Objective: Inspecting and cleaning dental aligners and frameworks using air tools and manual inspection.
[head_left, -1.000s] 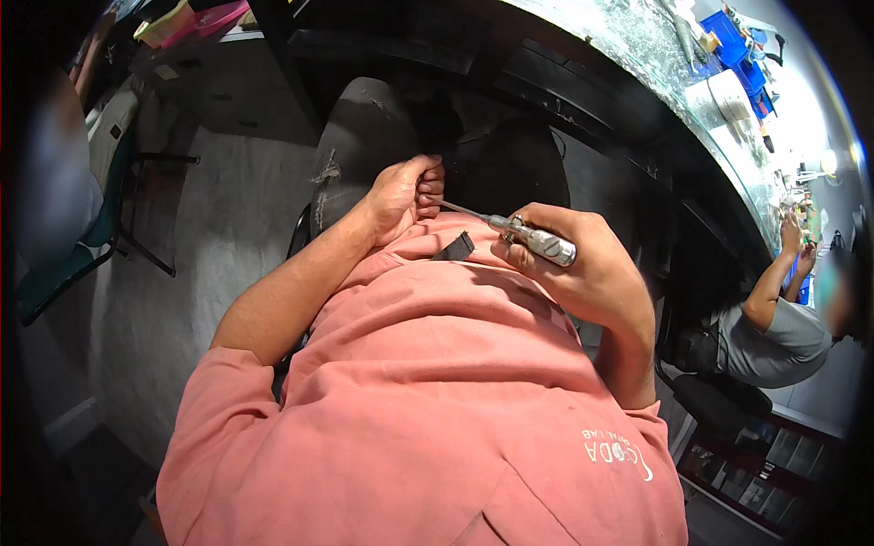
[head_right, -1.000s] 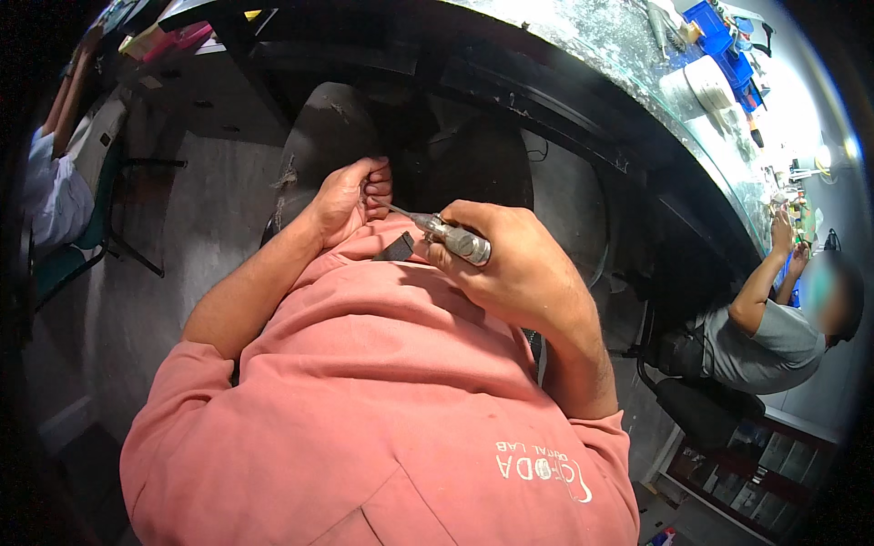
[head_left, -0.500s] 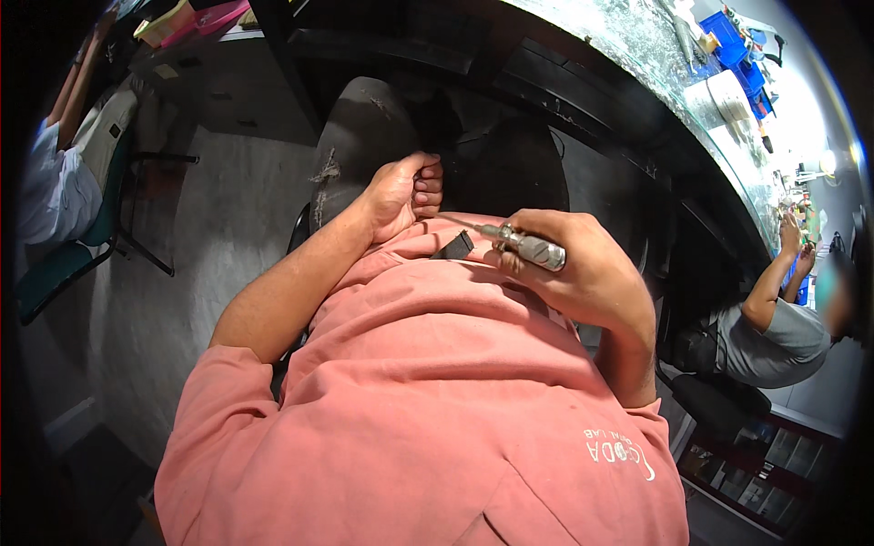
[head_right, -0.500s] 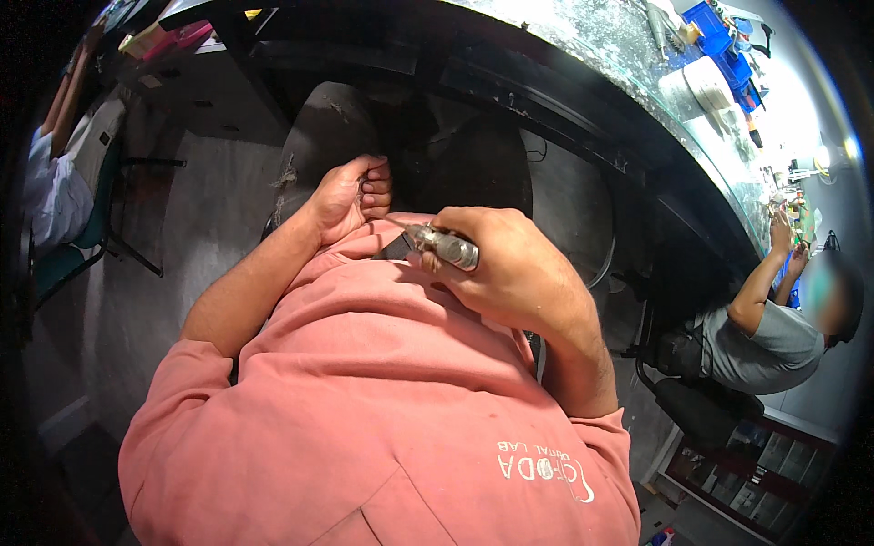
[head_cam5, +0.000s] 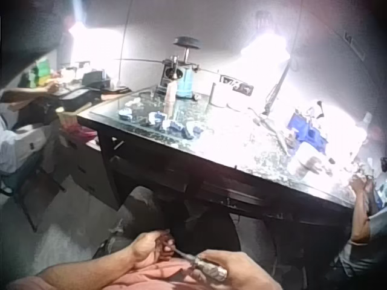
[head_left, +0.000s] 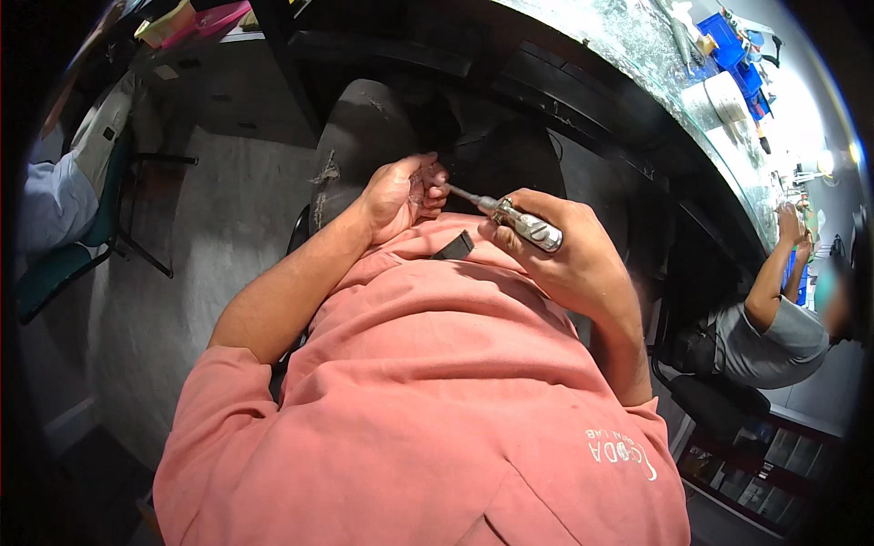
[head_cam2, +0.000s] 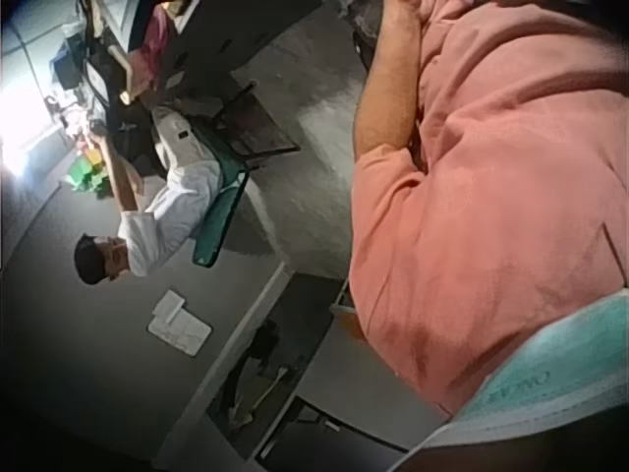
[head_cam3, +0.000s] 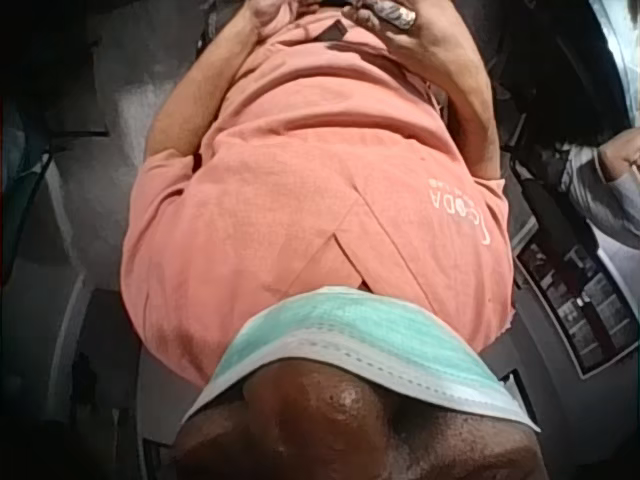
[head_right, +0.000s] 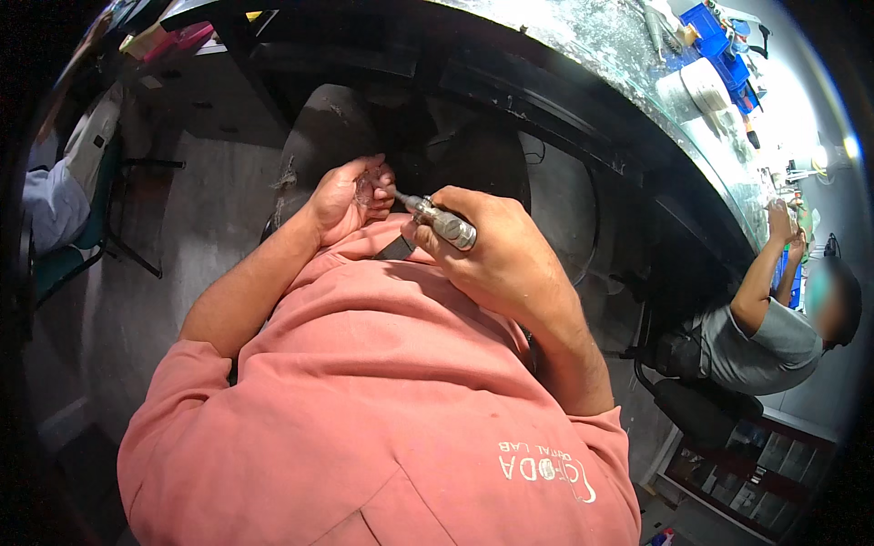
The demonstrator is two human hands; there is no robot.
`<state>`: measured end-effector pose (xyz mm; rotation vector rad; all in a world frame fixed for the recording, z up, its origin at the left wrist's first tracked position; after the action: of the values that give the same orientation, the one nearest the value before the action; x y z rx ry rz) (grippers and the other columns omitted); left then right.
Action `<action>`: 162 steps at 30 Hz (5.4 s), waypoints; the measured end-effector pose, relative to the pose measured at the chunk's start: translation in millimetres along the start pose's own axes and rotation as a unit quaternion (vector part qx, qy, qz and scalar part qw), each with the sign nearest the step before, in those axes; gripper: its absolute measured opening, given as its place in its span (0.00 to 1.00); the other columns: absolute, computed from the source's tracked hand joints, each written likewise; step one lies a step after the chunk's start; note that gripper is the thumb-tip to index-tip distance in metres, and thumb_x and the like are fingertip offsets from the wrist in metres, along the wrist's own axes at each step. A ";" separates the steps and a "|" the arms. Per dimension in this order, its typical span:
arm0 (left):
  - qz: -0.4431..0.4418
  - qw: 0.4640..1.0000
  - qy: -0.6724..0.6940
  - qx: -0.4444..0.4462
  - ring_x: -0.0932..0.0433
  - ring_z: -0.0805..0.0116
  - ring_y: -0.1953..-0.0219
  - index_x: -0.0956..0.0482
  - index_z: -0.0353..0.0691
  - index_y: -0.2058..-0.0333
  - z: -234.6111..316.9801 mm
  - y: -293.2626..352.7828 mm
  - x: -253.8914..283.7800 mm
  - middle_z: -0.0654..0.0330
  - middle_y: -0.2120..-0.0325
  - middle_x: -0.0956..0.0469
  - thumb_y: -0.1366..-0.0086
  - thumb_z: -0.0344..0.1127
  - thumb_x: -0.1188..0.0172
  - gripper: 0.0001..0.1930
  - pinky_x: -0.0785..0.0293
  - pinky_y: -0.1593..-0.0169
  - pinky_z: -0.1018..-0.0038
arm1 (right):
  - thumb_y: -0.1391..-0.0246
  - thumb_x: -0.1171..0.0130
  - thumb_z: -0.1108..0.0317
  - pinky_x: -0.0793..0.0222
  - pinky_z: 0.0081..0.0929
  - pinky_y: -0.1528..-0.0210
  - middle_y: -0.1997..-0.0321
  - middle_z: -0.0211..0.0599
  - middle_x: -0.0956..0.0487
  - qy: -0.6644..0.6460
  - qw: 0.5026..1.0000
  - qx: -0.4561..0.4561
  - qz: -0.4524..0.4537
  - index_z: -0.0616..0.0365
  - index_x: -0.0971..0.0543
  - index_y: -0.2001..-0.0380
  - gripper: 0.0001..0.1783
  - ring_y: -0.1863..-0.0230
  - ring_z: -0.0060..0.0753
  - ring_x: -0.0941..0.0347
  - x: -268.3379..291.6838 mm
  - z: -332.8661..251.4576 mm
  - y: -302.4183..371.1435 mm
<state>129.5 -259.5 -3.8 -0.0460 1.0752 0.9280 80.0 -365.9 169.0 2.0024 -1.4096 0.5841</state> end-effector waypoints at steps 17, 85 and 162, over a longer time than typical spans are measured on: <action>0.021 0.999 0.005 -0.024 0.29 0.69 0.74 0.26 0.39 0.71 1.3 -6.4 16.3 0.59 0.77 0.26 0.26 0.47 0.53 0.19 0.30 0.65 0.75 | 0.43 0.34 0.59 0.29 0.33 0.70 0.73 0.48 0.19 -0.010 1.000 0.007 0.020 0.64 0.20 0.67 0.16 0.75 0.40 0.22 2.5 -3.6 -0.1; -0.084 0.988 -0.018 0.127 0.23 0.69 0.69 0.26 0.38 0.71 -19.5 -0.6 -3.9 0.59 0.73 0.24 0.28 0.37 0.49 0.12 0.22 0.59 0.72 | 0.48 0.36 0.62 0.26 0.41 0.54 0.62 0.50 0.18 0.124 0.988 0.047 -0.084 0.63 0.17 0.61 0.16 0.58 0.55 0.21 -12.5 -31.5 1.8; 0.010 0.975 -0.161 -0.154 0.36 0.79 0.73 0.21 0.36 0.62 12.3 -2.3 13.6 0.66 0.75 0.27 0.27 0.37 0.53 0.13 0.38 0.66 0.80 | 0.45 0.32 0.61 0.30 0.34 0.71 0.75 0.48 0.20 0.013 0.999 0.030 0.010 0.64 0.20 0.69 0.15 0.76 0.45 0.24 20.0 -10.9 12.3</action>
<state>142.1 -246.9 -8.9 -0.1362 0.6281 1.0717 75.0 -374.7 192.8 2.0220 -1.4127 0.6649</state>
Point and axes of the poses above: each hand's wrist, its own y-axis away from the middle knuckle, its own x-axis out of the back of the hand, z = x × y, the point moved 10 cm from there along -y, towards the middle knuckle
